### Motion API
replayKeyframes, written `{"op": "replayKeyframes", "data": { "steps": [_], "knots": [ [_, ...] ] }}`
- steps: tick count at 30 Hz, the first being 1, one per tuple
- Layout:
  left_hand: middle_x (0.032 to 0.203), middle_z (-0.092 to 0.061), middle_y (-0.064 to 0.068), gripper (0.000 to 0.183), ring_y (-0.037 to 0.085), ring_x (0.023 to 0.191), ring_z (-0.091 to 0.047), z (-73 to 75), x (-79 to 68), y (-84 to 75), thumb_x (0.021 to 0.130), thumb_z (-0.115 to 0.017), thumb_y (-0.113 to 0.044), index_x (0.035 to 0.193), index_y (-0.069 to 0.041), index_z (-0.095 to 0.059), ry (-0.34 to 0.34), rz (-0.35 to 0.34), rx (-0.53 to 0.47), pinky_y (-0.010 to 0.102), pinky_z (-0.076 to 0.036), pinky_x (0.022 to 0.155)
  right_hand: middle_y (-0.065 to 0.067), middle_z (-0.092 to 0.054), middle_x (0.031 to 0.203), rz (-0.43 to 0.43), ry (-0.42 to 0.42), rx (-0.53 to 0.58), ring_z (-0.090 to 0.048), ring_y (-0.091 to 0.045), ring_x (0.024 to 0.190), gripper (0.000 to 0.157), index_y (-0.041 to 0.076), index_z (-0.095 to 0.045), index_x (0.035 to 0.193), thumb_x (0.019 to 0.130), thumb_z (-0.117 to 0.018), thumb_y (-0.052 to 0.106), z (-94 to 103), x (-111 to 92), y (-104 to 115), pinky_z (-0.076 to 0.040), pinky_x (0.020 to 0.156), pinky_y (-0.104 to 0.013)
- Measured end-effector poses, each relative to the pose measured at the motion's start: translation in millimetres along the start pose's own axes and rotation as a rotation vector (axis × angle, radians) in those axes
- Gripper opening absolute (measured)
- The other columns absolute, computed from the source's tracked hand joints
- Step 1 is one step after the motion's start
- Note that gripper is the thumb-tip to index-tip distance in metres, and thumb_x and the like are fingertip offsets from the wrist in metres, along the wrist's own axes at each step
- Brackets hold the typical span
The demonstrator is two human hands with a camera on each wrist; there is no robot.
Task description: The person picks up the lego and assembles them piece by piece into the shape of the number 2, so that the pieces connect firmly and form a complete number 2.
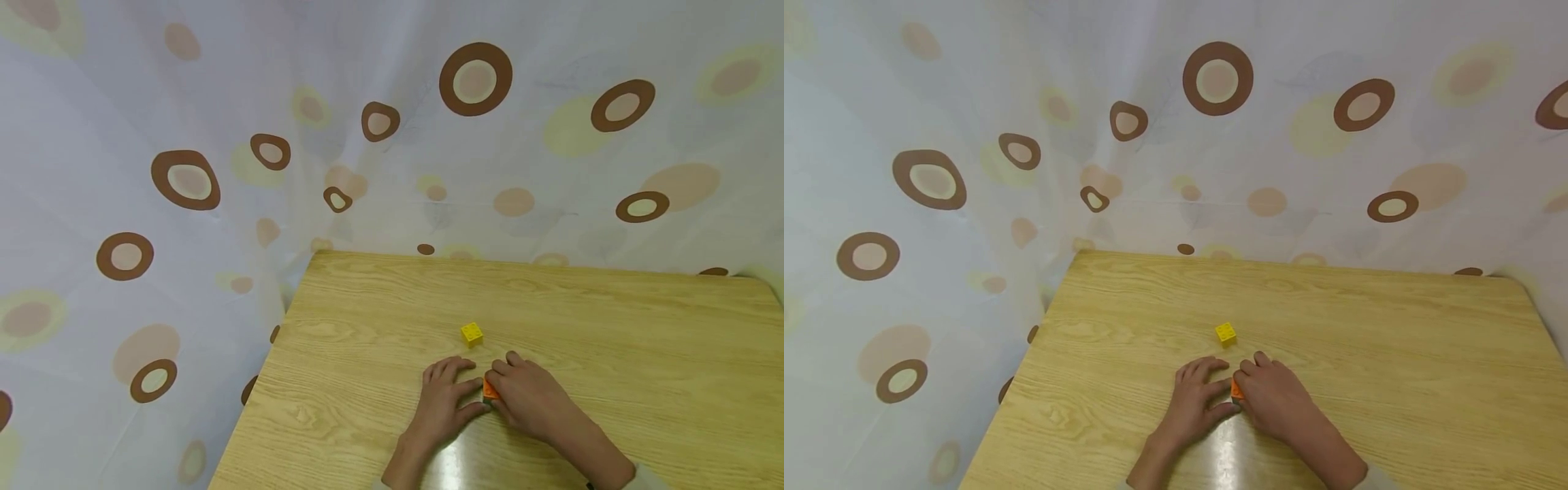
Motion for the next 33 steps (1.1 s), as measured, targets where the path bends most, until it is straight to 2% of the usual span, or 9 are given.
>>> {"op": "replayKeyframes", "data": {
  "steps": [13,19,26,30,33],
  "knots": [
    [0.151,-0.05,-0.011,0.047,0.015,0.146,-0.039,-0.2,0.9,-0.4,0.096,-0.066,-0.062,0.134,-0.035,-0.074,0.008,0.008,-0.003,0.046,-0.033,0.118,0.005,-0.063,0.092,-0.045,0.008,0.072,-0.044,-0.014,0.079,0.023,0.012,-0.07,0.094,0.085,-0.089,0.023,-0.1,-1,2,-0.046,0.064,-0.03],
    [0.151,-0.051,-0.011,0.046,0.016,0.145,-0.04,-0.7,0.2,0.7,0.096,-0.066,-0.061,0.133,-0.034,-0.075,-0.018,-0.004,-0.007,0.046,-0.034,0.117,0.005,-0.064,0.093,-0.057,0.003,0.097,-0.045,-0.014,0.081,0.022,0.012,-0.072,0.097,0.086,-0.089,0.021,-4.3,0,2,-0.047,0.064,-0.028],
    [0.149,-0.054,-0.01,0.044,0.016,0.143,-0.043,1.1,1.2,-1.6,0.095,-0.069,-0.06,0.127,-0.032,-0.077,-0.042,-0.013,-0.034,0.047,-0.034,0.117,0.0,-0.07,0.104,-0.105,-0.001,0.099,-0.056,-0.019,0.088,0.028,0.011,-0.075,0.106,0.089,-0.087,0.03,-2.3,-4,2,-0.054,0.07,-0.036],
    [0.148,-0.054,-0.012,0.045,0.013,0.144,-0.042,1.2,2.1,-0.2,0.094,-0.072,-0.062,0.128,-0.032,-0.075,-0.038,0.004,-0.096,0.048,-0.034,0.117,-0.001,-0.068,0.105,-0.095,-0.029,0.067,-0.058,-0.021,0.09,0.04,0.01,-0.076,0.114,0.088,-0.086,0.039,-2.2,-7,-2,-0.055,0.076,-0.04],
    [0.147,-0.057,-0.011,0.048,0.012,0.142,-0.046,3.2,1.7,1.0,0.093,-0.077,-0.054,0.133,-0.029,-0.071,-0.052,0.005,-0.227,0.05,-0.034,0.117,-0.001,-0.066,0.106,-0.079,-0.071,0.063,-0.058,-0.021,0.092,0.05,0.008,-0.076,0.121,0.086,-0.085,0.043,-4.5,-11,-4,-0.055,0.077,-0.041]
  ]
}}
Point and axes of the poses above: each hand's wrist, its own x-axis towards the middle knuckle, its own z-axis out of the back of the hand, y = z × x, the point moved 1 cm from there along x, towards the middle knuckle
